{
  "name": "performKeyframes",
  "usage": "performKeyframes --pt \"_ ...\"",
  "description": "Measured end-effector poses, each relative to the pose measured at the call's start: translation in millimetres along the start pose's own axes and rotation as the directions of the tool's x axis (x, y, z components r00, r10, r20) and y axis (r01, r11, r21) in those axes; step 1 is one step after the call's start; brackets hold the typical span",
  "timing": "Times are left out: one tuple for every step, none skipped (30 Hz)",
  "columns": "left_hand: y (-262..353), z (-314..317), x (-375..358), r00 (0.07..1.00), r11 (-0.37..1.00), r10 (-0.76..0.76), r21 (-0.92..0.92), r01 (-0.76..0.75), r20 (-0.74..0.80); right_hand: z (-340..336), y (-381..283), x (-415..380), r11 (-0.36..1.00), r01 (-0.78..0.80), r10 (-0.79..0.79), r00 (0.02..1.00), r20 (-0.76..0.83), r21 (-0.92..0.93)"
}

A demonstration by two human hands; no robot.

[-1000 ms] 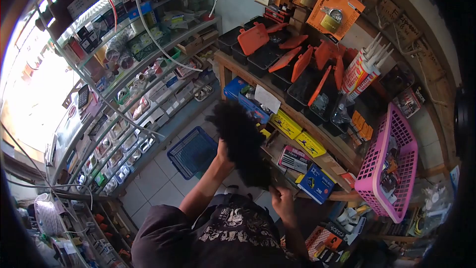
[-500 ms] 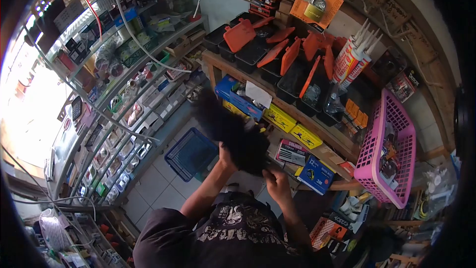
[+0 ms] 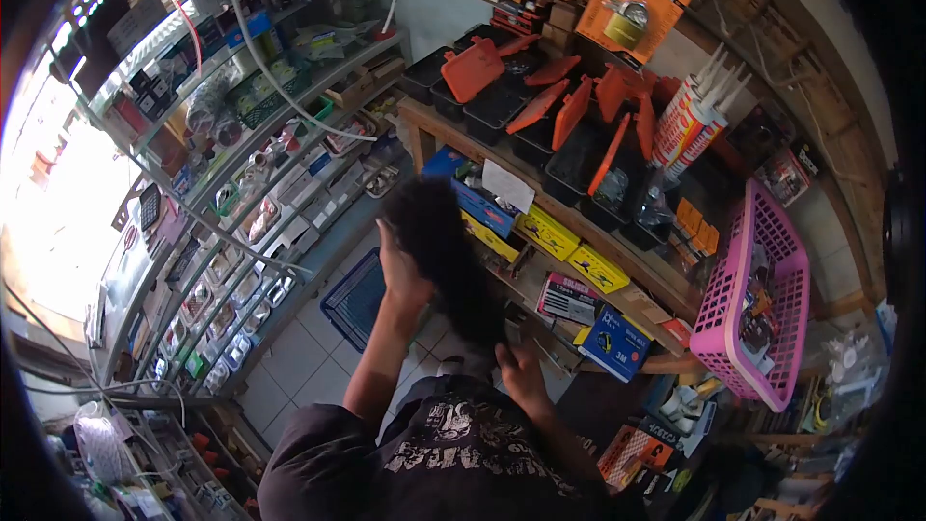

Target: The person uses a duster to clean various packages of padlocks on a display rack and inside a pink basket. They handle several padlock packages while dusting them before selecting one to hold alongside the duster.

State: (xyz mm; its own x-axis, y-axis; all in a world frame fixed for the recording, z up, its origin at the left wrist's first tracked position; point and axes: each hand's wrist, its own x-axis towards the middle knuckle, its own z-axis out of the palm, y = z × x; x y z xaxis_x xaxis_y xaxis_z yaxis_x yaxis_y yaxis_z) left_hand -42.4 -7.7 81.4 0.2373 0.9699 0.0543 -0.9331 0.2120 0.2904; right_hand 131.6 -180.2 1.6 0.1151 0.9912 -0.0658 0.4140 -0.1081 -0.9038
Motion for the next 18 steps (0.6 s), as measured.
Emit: performKeyframes --pt "3 -5 0 1.000 1.000 0.016 -0.002 -0.016 -0.005 0 5 -12 0.994 -0.084 0.081 0.995 0.063 0.062" --pt "4 -13 0 0.999 1.000 -0.021 0.022 0.022 -0.040 -1 7 -18 0.977 -0.175 0.160 0.979 0.130 0.119" --pt "5 -20 0 0.995 0.997 -0.064 0.045 0.068 -0.076 0 12 -15 0.977 -0.176 0.159 0.977 0.139 0.120" --pt "-3 -24 -3 0.995 0.996 -0.066 0.049 0.070 -0.079 3 19 -10 0.986 -0.111 0.101 0.991 0.086 0.125" --pt "-21 -26 -9 0.988 0.991 -0.128 0.031 0.131 -0.084 4 24 -7 0.991 -0.048 0.045 0.999 0.025 0.127" --pt "-34 -27 -15 0.977 0.980 -0.196 0.011 0.198 -0.085 2 -1 3 0.990 -0.013 0.025 0.996 -0.081 0.141" --pt "-39 -26 -19 0.973 0.976 -0.215 0.011 0.217 -0.079 -1 -3 14 0.990 -0.019 0.034 0.994 -0.099 0.142" --pt "-44 -23 -23 0.960 0.965 -0.260 0.022 0.263 -0.104 -6 -3 23 0.992 -0.031 0.039 0.997 -0.063 0.123" --pt "-46 -19 -23 0.945 0.951 -0.300 0.037 0.306 -0.128 -8 -3 27 0.994 -0.039 0.042 0.999 -0.026 0.106" --pt "-40 -10 -19 0.942 0.947 -0.312 0.044 0.319 -0.123 -11 -4 25 0.995 -0.052 0.053 0.999 -0.007 0.087" --pt "-26 1 -12 0.959 0.966 -0.259 -0.010 0.259 -0.117 -9 2 17 0.994 -0.052 0.054 0.998 -0.017 0.092" --pt "-11 5 -5 0.974 0.979 -0.199 -0.068 0.192 -0.112 -4 15 4 0.995 -0.059 0.059 0.998 0.005 0.083" --pt "3 -8 4 0.990 0.992 -0.117 0.039 0.120 -0.072 -1 28 -9 0.995 -0.065 0.063 0.998 0.027 0.072" --pt "19 -25 14 0.999 0.989 -0.046 0.141 0.049 -0.022 0 40 -24 0.992 -0.108 0.104 0.993 0.053 0.071" --pt "37 -33 22 0.989 0.967 0.062 0.254 -0.025 -0.136 -1 52 -41 0.984 -0.161 0.156 0.986 0.066 0.073" --pt "55 -50 26 0.988 0.997 0.049 0.048 -0.057 0.145 -3 70 -58 0.981 -0.178 0.177 0.984 0.021 0.080" --pt "65 -43 27 0.978 0.975 0.175 0.159 -0.157 -0.113 -7 90 -74 0.981 -0.190 0.191 0.981 0.022 -0.034" --pt "80 -60 30 0.979 0.969 0.174 0.196 -0.152 -0.103 -14 104 -85 0.968 -0.207 0.211 0.977 0.013 -0.143"
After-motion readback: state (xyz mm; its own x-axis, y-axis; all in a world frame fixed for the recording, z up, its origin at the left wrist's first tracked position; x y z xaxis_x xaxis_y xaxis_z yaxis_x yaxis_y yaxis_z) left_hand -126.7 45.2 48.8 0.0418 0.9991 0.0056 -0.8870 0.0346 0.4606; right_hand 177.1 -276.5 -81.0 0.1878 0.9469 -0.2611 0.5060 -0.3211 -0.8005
